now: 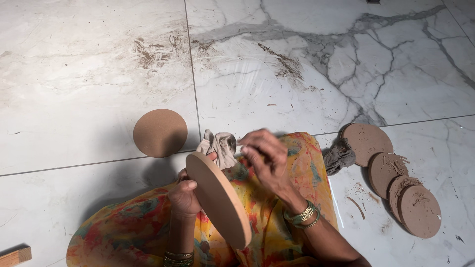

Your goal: The person sits on the floor and wipes round wooden discs one at a time with a cloth, rubbing the faces and edges of each disc and setting finished discs aside with the others.

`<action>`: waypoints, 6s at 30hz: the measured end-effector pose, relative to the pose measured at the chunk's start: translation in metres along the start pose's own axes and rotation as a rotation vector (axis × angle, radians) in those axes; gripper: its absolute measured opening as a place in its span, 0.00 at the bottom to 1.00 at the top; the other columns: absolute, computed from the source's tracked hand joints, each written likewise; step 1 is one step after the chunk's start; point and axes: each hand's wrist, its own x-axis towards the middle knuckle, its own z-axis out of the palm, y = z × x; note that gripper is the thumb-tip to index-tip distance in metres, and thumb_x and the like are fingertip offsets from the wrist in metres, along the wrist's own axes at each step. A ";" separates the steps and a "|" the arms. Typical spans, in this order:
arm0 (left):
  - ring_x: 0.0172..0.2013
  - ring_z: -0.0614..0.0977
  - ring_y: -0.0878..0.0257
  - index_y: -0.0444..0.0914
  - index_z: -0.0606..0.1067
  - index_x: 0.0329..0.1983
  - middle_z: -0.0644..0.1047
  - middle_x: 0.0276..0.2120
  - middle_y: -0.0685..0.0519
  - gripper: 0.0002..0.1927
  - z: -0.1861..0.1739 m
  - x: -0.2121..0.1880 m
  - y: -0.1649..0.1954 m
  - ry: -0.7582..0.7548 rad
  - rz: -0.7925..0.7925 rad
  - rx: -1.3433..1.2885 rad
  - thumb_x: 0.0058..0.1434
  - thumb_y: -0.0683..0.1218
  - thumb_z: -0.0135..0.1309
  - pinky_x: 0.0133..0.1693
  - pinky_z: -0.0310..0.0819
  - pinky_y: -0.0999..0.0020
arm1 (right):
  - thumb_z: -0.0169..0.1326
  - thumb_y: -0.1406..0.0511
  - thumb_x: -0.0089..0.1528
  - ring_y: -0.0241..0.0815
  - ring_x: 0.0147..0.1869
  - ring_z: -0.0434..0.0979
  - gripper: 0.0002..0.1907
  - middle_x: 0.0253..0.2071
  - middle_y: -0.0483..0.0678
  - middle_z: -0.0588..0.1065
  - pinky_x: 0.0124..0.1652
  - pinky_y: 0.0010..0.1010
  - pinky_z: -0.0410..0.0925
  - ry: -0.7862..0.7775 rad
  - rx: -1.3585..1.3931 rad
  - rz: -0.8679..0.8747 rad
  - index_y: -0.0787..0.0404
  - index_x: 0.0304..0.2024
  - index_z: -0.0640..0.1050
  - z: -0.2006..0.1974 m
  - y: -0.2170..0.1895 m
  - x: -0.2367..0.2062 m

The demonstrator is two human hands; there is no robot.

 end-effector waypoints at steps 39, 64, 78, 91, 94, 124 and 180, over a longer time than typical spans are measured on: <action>0.30 0.81 0.52 0.09 0.52 0.70 0.78 0.27 0.44 0.42 -0.046 -0.003 -0.007 -0.186 -0.025 -0.171 0.55 0.37 0.48 0.39 0.79 0.60 | 0.63 0.70 0.61 0.42 0.51 0.79 0.05 0.59 0.50 0.77 0.48 0.38 0.77 -0.247 0.372 0.289 0.58 0.39 0.85 0.001 0.026 -0.002; 0.40 0.83 0.56 0.25 0.68 0.55 0.83 0.46 0.40 0.29 -0.035 0.006 -0.006 0.175 0.027 -0.038 0.47 0.39 0.47 0.44 0.81 0.60 | 0.50 0.59 0.68 0.47 0.64 0.72 0.17 0.62 0.53 0.72 0.58 0.42 0.71 -0.244 0.258 0.306 0.63 0.54 0.74 -0.012 0.041 0.007; 0.45 0.81 0.62 0.27 0.75 0.51 0.80 0.45 0.48 0.14 -0.007 0.025 -0.013 0.372 0.275 0.308 0.69 0.43 0.54 0.50 0.76 0.62 | 0.54 0.73 0.66 0.41 0.48 0.83 0.10 0.50 0.51 0.79 0.45 0.31 0.82 0.365 0.189 0.259 0.65 0.50 0.80 -0.020 0.045 0.023; 0.41 0.74 0.65 0.33 0.71 0.34 0.74 0.36 0.52 0.15 -0.082 0.020 -0.026 0.163 0.607 0.195 0.80 0.42 0.48 0.50 0.71 0.66 | 0.57 0.71 0.61 0.55 0.83 0.46 0.38 0.78 0.54 0.54 0.77 0.58 0.42 -0.509 -0.722 -0.292 0.60 0.74 0.62 0.065 0.019 -0.058; 0.46 0.79 0.63 0.34 0.74 0.40 0.79 0.43 0.49 0.13 -0.054 0.019 -0.023 0.313 0.463 0.299 0.74 0.48 0.48 0.51 0.75 0.63 | 0.54 0.74 0.58 0.54 0.81 0.44 0.39 0.76 0.55 0.52 0.75 0.59 0.41 -0.399 -1.026 -0.136 0.63 0.72 0.60 0.044 0.033 -0.028; 0.26 0.70 0.75 0.29 0.78 0.44 0.74 0.27 0.54 0.06 -0.005 0.012 -0.032 0.352 0.474 1.198 0.66 0.36 0.58 0.27 0.63 0.76 | 0.53 0.60 0.67 0.42 0.27 0.67 0.13 0.24 0.45 0.67 0.31 0.37 0.65 -0.117 -0.576 -0.649 0.57 0.29 0.73 0.077 0.033 0.035; 0.24 0.76 0.69 0.30 0.82 0.42 0.82 0.27 0.51 0.09 0.007 0.009 -0.022 0.402 0.442 1.219 0.60 0.39 0.63 0.25 0.71 0.73 | 0.43 0.56 0.71 0.36 0.26 0.78 0.16 0.26 0.42 0.74 0.27 0.33 0.73 -0.146 -0.232 0.293 0.57 0.38 0.76 0.049 0.019 0.054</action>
